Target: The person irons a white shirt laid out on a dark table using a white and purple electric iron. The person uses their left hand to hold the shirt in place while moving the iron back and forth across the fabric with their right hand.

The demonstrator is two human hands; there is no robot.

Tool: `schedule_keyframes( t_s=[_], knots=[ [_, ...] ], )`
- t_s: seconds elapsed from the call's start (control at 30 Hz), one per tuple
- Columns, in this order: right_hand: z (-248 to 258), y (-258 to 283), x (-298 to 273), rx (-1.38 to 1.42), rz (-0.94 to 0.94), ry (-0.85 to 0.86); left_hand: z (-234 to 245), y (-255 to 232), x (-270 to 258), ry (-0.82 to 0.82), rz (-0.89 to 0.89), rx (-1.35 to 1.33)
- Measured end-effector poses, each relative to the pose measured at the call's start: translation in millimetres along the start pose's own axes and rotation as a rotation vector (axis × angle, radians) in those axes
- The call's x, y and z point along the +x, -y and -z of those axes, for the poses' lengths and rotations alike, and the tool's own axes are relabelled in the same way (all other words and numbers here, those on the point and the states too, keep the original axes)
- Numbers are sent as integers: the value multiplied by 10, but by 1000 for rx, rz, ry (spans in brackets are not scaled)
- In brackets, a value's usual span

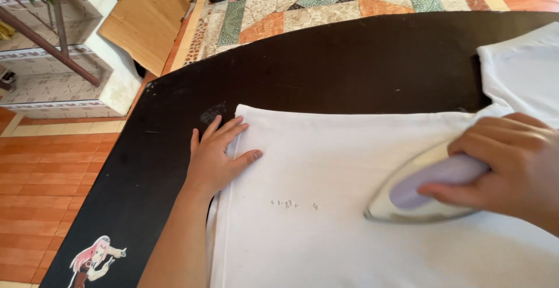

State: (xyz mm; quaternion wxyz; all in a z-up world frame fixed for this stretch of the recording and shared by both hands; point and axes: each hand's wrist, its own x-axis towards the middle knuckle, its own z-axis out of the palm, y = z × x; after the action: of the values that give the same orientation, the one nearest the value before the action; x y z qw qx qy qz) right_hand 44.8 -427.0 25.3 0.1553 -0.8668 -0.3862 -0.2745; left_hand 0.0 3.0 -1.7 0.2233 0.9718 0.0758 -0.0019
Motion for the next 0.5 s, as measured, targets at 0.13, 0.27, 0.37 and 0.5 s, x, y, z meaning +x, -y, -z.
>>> schedule_keyframes(
  t_s=[0.13, 0.27, 0.37, 0.5],
  knots=[
    [-202, 6, 188, -251, -110, 85, 17, -29, -16, 23, -3, 0],
    [-512, -269, 210, -473, -159, 4, -5, -14, 0, 6, 0, 2],
    [-370, -222, 266, -359, -48, -25, -10, 11, -4, -4, -9, 10],
    [-184, -469, 294, 33, 317, -17, -68, 100, 34, -25, -14, 52]
  ],
)
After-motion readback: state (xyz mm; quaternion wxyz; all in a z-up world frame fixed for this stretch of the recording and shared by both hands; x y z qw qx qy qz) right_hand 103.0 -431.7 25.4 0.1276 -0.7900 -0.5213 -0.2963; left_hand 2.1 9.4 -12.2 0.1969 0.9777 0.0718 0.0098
